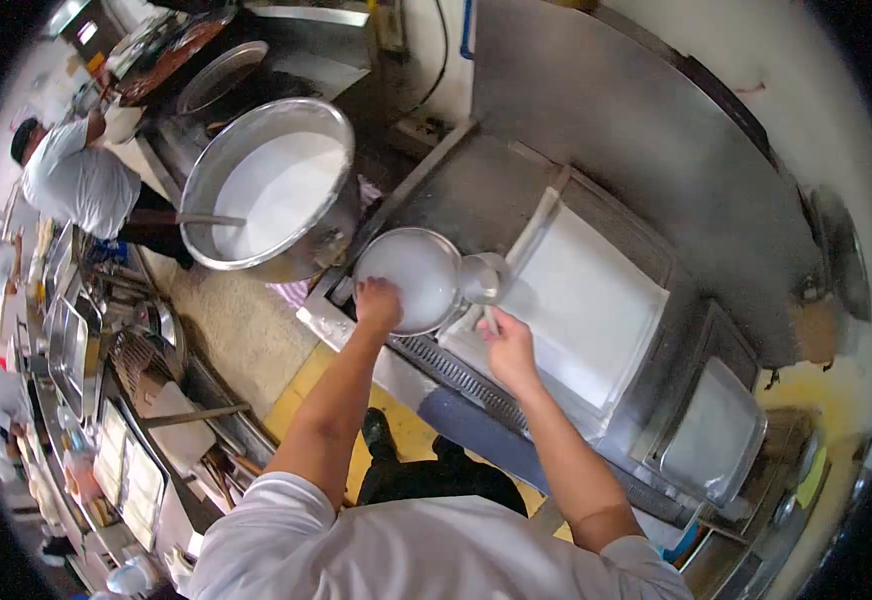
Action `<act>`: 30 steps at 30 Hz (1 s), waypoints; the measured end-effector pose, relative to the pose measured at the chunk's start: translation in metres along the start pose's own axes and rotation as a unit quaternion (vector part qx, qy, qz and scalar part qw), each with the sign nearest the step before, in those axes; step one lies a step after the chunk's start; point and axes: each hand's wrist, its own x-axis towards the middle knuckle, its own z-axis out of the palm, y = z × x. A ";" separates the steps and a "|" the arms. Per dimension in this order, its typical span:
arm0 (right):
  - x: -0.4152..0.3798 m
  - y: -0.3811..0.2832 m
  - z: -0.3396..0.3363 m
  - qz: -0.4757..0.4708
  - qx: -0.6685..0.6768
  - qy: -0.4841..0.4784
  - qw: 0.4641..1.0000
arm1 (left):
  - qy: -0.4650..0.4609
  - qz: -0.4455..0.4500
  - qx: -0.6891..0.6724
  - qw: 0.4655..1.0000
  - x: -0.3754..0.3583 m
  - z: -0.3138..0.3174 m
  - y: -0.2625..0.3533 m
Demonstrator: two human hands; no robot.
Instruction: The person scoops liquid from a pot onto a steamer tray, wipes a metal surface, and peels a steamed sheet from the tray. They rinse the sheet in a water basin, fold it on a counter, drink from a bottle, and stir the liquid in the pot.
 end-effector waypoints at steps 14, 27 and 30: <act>0.047 0.061 0.181 0.157 0.053 -0.062 0.984 | 0.126 0.034 -0.320 0.938 -0.190 -0.057 -0.085; -0.088 -0.040 0.207 0.005 -0.046 -0.283 0.958 | 0.122 -0.097 -0.395 0.905 -0.343 -0.071 -0.137; -0.095 -0.064 0.238 -0.052 -0.057 -0.394 0.916 | 0.156 -0.218 -0.401 0.876 -0.380 -0.097 -0.125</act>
